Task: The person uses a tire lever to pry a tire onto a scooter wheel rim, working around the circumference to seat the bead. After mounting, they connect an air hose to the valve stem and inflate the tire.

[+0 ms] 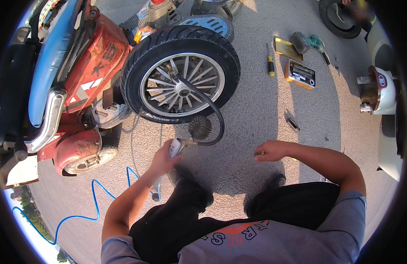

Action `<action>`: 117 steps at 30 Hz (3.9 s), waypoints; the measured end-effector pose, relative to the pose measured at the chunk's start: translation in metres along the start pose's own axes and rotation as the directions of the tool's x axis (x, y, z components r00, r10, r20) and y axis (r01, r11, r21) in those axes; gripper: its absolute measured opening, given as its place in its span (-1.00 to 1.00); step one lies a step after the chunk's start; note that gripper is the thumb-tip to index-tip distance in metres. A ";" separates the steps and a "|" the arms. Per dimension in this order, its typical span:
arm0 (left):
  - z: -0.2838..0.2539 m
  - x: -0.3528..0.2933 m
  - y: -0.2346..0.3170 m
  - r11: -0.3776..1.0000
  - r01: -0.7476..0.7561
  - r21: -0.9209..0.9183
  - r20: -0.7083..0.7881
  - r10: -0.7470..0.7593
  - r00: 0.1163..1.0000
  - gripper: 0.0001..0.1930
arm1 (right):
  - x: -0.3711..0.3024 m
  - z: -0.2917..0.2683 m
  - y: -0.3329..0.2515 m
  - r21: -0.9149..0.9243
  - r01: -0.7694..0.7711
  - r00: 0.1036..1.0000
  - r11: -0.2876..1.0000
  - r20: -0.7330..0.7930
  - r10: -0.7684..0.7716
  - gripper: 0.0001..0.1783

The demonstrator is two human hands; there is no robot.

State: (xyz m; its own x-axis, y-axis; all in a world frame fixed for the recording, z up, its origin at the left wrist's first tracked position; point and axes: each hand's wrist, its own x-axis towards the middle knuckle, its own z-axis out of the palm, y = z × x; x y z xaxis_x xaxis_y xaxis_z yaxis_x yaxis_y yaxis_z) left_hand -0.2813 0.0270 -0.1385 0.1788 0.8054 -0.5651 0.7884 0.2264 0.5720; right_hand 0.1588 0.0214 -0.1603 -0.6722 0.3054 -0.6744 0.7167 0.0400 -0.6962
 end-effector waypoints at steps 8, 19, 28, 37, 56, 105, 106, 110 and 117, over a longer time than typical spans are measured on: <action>0.000 0.000 0.002 1.000 0.023 0.008 0.003 -0.023 1.000 -0.22 | -0.003 0.000 -0.003 0.024 0.001 1.000 1.000 -0.029 0.000 -0.40; -0.002 0.001 0.000 1.000 0.030 -0.004 0.026 -0.030 0.999 -0.21 | -0.003 -0.001 -0.005 0.014 -0.024 0.999 1.000 -0.030 0.024 -0.39; -0.003 0.000 0.001 0.999 0.031 0.014 0.026 -0.032 0.999 -0.23 | -0.002 -0.003 -0.007 0.015 -0.019 0.999 1.000 -0.029 0.019 -0.39; -0.002 0.002 0.001 0.999 0.033 0.001 0.028 -0.033 0.999 -0.23 | -0.001 -0.003 -0.004 0.014 -0.004 0.999 1.000 -0.033 0.004 -0.41; -0.001 0.003 -0.003 1.000 0.011 0.016 0.018 -0.012 1.000 -0.23 | 0.002 -0.005 -0.003 0.022 -0.016 1.000 1.000 -0.024 0.017 -0.42; 0.016 -0.034 -0.021 0.866 0.154 -0.476 0.296 -0.008 0.955 -0.32 | 0.084 -0.158 -0.236 -0.159 0.026 0.680 0.987 -0.720 -0.134 -0.48; 0.016 -0.035 -0.025 0.862 0.155 -0.483 0.295 -0.006 0.955 -0.32 | 0.097 -0.159 -0.242 -0.150 0.032 0.639 0.988 -0.757 -0.135 -0.51; 0.016 -0.038 -0.051 0.878 0.074 -0.473 0.218 0.035 0.975 -0.32 | 0.131 -0.151 -0.239 0.031 0.052 0.454 0.998 -0.891 0.004 -0.56; 0.007 -0.045 -0.094 0.922 0.234 -0.308 0.243 -0.161 0.956 -0.32 | 0.172 -0.133 -0.216 0.094 0.294 0.211 0.951 -0.977 0.032 -0.66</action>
State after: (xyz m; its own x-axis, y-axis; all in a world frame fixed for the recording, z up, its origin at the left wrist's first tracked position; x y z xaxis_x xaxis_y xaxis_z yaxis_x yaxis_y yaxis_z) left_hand -0.3591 -0.0340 -0.1711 0.1868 0.6006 -0.7774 0.5879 0.5657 0.5783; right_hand -0.0868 0.1920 -0.0929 0.0620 0.9952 0.0755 0.4667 0.0380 -0.8836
